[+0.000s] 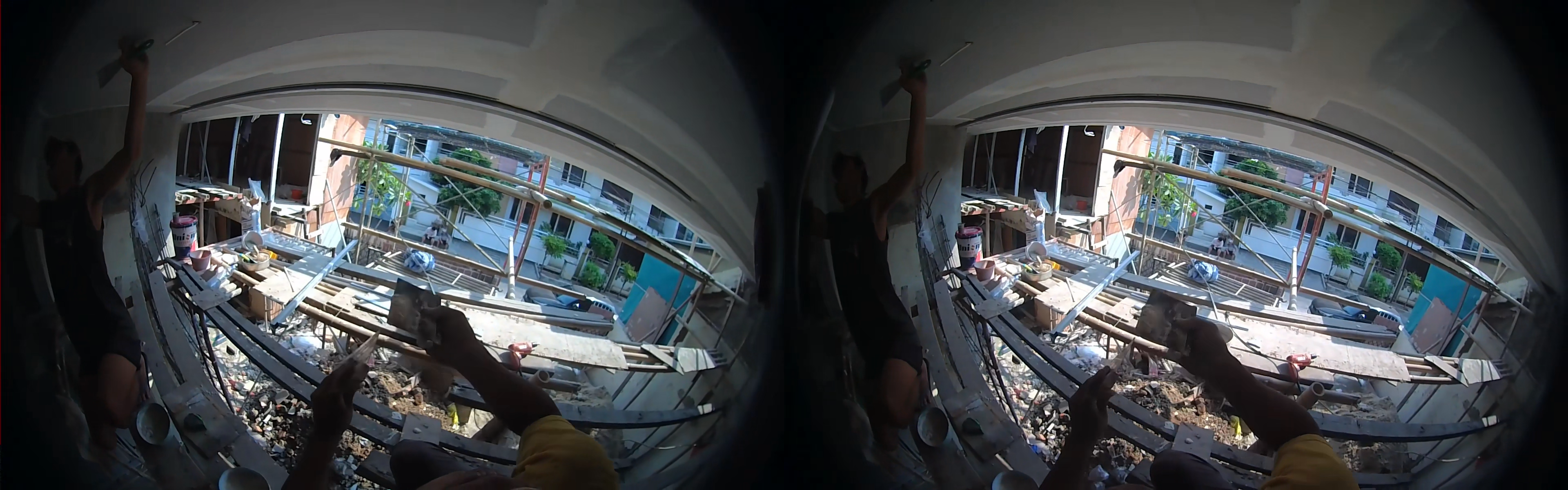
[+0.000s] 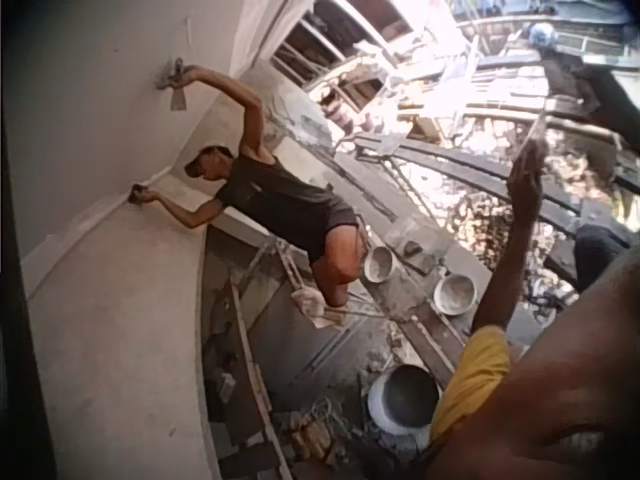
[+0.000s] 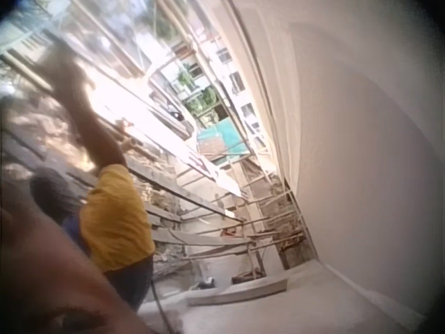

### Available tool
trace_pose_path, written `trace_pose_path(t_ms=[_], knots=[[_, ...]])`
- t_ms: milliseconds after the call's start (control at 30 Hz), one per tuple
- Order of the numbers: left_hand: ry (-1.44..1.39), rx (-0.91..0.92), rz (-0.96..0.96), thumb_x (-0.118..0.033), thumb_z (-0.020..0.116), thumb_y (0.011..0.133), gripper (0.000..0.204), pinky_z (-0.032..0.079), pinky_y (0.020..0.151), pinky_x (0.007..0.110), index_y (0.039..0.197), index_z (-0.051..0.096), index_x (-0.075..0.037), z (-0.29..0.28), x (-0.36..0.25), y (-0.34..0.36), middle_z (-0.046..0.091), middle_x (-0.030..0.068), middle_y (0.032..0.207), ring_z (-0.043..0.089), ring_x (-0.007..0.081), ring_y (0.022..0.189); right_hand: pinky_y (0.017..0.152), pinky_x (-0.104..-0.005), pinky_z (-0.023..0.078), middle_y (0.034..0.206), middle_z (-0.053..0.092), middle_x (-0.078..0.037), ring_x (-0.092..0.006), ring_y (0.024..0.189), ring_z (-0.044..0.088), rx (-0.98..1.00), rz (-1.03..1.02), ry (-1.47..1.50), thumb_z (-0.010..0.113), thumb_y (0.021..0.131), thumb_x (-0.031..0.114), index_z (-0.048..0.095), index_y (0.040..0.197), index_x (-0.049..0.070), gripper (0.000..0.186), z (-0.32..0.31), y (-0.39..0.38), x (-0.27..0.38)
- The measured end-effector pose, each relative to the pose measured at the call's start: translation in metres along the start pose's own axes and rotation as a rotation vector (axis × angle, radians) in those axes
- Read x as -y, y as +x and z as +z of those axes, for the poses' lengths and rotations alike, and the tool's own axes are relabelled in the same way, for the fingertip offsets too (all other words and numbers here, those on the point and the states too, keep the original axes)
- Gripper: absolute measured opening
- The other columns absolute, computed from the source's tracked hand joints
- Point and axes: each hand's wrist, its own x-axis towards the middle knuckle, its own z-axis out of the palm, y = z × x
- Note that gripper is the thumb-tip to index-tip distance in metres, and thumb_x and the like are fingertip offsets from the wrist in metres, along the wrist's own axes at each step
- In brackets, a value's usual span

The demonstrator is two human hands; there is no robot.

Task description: The person scoops joint compound onto putty knives, applies and smooths it along the ceiling with the blades, and scrapes the putty knives against each other.

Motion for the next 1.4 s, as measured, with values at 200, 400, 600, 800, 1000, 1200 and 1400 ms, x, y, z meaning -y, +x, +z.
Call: trace_pose_path(t_ms=[200, 400, 600, 800, 1000, 1200, 1400], knots=[[-0.115, -0.08, -0.235, -0.044, 0.04, 0.1, 0.053, 0.04, 0.1, 0.046, 0.131, 0.047, -0.002, -0.021, 0.007, 0.006, 0.053, 0.0226, 0.128, 0.05, 0.0399, 0.12, 0.089, -0.0376, 0.052, 0.114, 0.061, -0.015, -0.0253, 0.105, 0.06, 0.349, -1.271, -0.867, 0.05, 0.087, 0.009, 0.058, 0.109, 0.004, 0.025, 0.063, 0.005, 0.211], [-0.134, -0.16, -0.243, -0.038, 0.04, 0.101, 0.049, 0.04, 0.101, 0.044, 0.129, 0.047, 0.002, -0.022, 0.022, -0.001, 0.053, 0.0214, 0.127, 0.05, 0.0366, 0.121, 0.093, -0.0461, 0.052, 0.11, 0.062, -0.024, -0.0338, 0.104, 0.061, 0.256, -1.272, -0.502, 0.044, 0.086, 0.005, 0.057, 0.107, -0.007, 0.028, 0.12, 0.002, 0.383], [-0.138, -0.124, -0.228, -0.041, 0.039, 0.101, 0.051, 0.041, 0.1, 0.045, 0.129, 0.047, 0.002, -0.012, 0.018, -0.003, 0.052, 0.0217, 0.127, 0.051, 0.038, 0.12, 0.099, -0.0425, 0.047, 0.115, 0.062, -0.02, -0.0318, 0.107, 0.06, 0.078, -1.337, -0.345, 0.045, 0.095, 0.014, 0.059, 0.117, -0.002, 0.031, 0.18, -0.015, 0.459], [-0.102, -0.11, -0.192, -0.038, 0.037, 0.102, 0.049, 0.041, 0.099, 0.046, 0.128, 0.047, 0.002, -0.005, 0.029, -0.003, 0.052, 0.0239, 0.126, 0.051, 0.0389, 0.119, 0.095, -0.0476, 0.054, 0.117, 0.061, -0.022, -0.0378, 0.105, 0.061, 0.243, -1.254, 0.063, 0.042, 0.099, 0.01, 0.055, 0.115, -0.008, 0.027, 0.222, -0.088, 0.44], [-0.129, -0.131, -0.206, -0.035, 0.04, 0.101, 0.046, 0.042, 0.098, 0.047, 0.128, 0.047, 0.002, -0.008, 0.028, -0.004, 0.051, 0.0245, 0.127, 0.052, 0.0418, 0.117, 0.107, -0.0523, 0.04, 0.123, 0.056, -0.028, -0.0421, 0.12, 0.052, 0.159, -1.254, -0.31, 0.033, 0.102, 0.018, 0.047, 0.129, -0.01, 0.041, 0.162, -0.038, 0.408], [-0.16, -0.114, -0.192, -0.036, 0.04, 0.101, 0.044, 0.042, 0.098, 0.048, 0.127, 0.05, -0.001, 0.0, 0.023, -0.003, 0.052, 0.0239, 0.127, 0.052, 0.0428, 0.117, 0.109, -0.0554, 0.038, 0.132, 0.046, -0.033, -0.0471, 0.123, 0.046, -0.075, -1.48, -0.704, 0.023, 0.101, 0.018, 0.04, 0.133, -0.011, 0.046, 0.143, 0.014, 0.436], [-0.218, -0.09, -0.172, -0.046, 0.04, 0.1, 0.056, 0.04, 0.1, 0.046, 0.129, 0.047, 0.001, -0.004, 0.01, 0.0, 0.052, 0.023, 0.127, 0.05, 0.0396, 0.12, 0.11, -0.0512, 0.038, 0.135, 0.05, -0.024, -0.0389, 0.125, 0.047, 0.183, -1.229, -0.083, 0.035, 0.1, 0.013, 0.044, 0.133, -0.007, 0.04, 0.194, -0.031, 0.434]])
